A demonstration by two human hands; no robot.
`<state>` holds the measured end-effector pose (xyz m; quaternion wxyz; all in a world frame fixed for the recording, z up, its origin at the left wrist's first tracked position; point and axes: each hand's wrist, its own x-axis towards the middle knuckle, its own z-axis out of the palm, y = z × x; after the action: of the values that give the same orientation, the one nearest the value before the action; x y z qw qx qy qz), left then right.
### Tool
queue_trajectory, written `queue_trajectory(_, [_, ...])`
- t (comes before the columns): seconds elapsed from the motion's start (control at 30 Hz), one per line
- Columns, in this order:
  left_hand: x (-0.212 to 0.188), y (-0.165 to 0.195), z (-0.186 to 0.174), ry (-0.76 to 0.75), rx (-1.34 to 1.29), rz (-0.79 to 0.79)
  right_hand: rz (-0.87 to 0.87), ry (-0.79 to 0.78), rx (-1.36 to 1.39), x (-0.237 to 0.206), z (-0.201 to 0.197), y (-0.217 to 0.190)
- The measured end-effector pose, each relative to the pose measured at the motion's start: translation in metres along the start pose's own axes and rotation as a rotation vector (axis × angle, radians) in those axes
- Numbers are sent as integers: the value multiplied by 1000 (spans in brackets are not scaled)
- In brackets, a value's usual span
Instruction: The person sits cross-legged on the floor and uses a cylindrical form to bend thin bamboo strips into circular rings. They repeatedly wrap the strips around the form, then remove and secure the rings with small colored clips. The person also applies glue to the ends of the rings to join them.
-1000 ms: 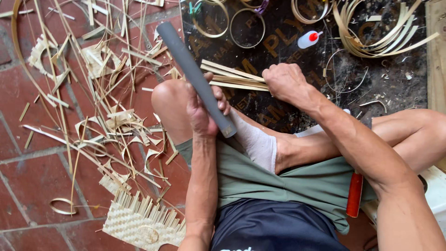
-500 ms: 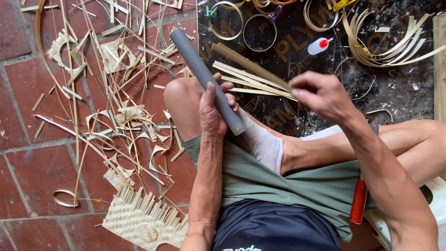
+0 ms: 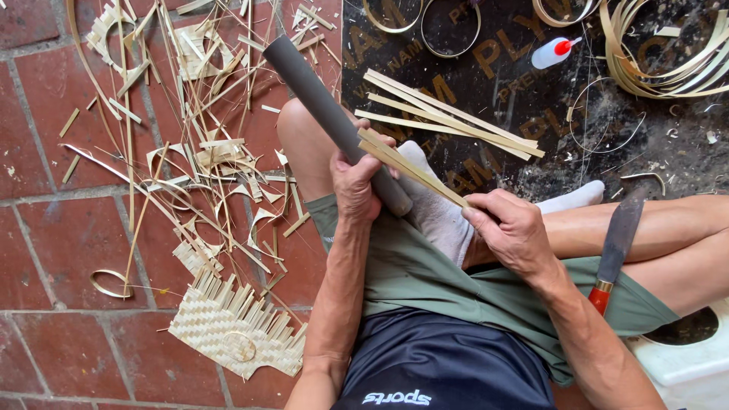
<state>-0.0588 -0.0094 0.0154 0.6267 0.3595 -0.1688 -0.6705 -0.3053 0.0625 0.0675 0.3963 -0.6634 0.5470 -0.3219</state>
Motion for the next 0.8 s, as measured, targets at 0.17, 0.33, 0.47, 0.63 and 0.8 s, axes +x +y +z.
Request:
queue_trajectory(0.17, [-2, 3, -2, -9, 22, -46, 14, 40, -117, -5, 6, -1])
queue_trajectory(0.33, [3, 0, -1, 1, 72, -39, 270, -66, 93, -6, 8, 13])
queue_trajectory(0.47, [6, -1, -1, 26, 70, -40, 477, -187, 224, -3, 7, 17])
queue_trajectory(0.63, [5, -11, 10, 152, 215, 29, -260, 54, -489, -4, 6, 5])
queue_trajectory(0.8, [2, -7, 14, 147, 211, 0, -307, 91, -570, -5, 9, -2])
